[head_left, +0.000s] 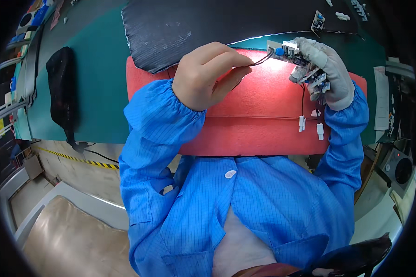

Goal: Testing LED light boards by manually connecting them to a power source on a production line.

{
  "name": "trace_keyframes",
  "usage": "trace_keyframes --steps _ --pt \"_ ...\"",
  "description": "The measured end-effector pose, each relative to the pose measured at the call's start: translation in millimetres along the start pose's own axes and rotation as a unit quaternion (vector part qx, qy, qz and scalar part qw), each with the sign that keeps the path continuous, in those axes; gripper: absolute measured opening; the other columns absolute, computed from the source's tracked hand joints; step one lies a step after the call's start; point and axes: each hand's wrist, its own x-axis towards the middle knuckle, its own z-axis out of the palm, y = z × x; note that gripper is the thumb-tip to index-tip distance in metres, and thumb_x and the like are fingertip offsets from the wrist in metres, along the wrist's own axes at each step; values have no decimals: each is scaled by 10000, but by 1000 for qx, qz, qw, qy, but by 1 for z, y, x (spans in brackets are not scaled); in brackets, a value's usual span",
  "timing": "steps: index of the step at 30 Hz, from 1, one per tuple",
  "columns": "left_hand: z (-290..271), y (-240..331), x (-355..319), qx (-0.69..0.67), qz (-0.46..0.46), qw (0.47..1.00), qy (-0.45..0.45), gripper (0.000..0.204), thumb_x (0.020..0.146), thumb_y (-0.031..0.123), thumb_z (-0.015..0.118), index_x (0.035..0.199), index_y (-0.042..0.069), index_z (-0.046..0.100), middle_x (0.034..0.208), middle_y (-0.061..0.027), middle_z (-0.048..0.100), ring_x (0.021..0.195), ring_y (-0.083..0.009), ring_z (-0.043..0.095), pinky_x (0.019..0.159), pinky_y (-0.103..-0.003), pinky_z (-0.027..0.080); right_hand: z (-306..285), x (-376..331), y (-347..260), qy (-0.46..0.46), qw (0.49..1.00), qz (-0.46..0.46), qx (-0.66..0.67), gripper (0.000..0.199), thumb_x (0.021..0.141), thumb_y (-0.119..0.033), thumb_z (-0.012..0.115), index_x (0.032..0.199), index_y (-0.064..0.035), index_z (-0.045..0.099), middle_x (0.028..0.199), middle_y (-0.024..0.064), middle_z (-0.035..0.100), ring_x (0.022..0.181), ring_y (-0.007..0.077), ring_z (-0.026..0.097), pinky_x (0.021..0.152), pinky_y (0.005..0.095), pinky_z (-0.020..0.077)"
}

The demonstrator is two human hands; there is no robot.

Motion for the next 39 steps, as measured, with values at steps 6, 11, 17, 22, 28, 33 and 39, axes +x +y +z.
trace_keyframes --steps 6,11,17,22,28,33,39 --pt "1 -2 1 9 6 1000 9 219 683 12 720 890 42 655 758 -95 617 673 -246 602 580 -319 501 0 2 -12 -17 998 61 -23 460 872 -345 576 1155 16 544 1008 110 632 758 169 672 508 184 514" --pt "-1 0 6 11 30 998 46 202 675 23 736 864 55 673 715 -71 594 670 -229 601 562 -294 489 2 -2 -13 -14 1000 -7 14 478 872 -340 574 1167 32 527 1037 116 620 752 157 666 551 185 526" --pt "-5 12 12 -188 -150 969 61 65 764 7 669 829 10 678 708 -68 612 614 -148 588 533 -234 454 3 -2 -12 -12 1000 -28 1 499 880 -401 527 1198 -17 533 811 73 643 492 26 497 415 159 367" --pt "-46 -36 29 -278 -234 895 260 100 834 23 582 823 -23 670 800 -77 660 656 -144 610 619 -249 480 3 1 -7 32 987 -150 54 470 921 -333 481 1246 7 476 934 94 638 576 41 513 437 145 396" --pt "-13 -13 26 -166 -255 930 207 140 804 97 640 901 1 673 807 -90 663 715 -154 618 663 -267 485 12 -1 -9 -6 979 -156 131 486 934 -300 471 1278 39 421 1017 114 631 577 68 491 487 157 421" --pt "27 18 25 -90 -128 982 -103 278 745 213 709 934 15 663 797 -120 647 733 -250 609 677 -338 490 29 1 -7 17 979 -131 157 414 920 -291 501 1223 -9 490 995 113 636 604 71 572 413 172 433" --pt "12 14 25 -302 -340 887 -83 186 815 115 648 928 -32 643 734 -44 623 661 -83 551 599 -233 452 26 -1 -3 -46 981 -92 162 493 912 -382 498 1193 23 493 832 78 640 533 61 544 429 180 402"
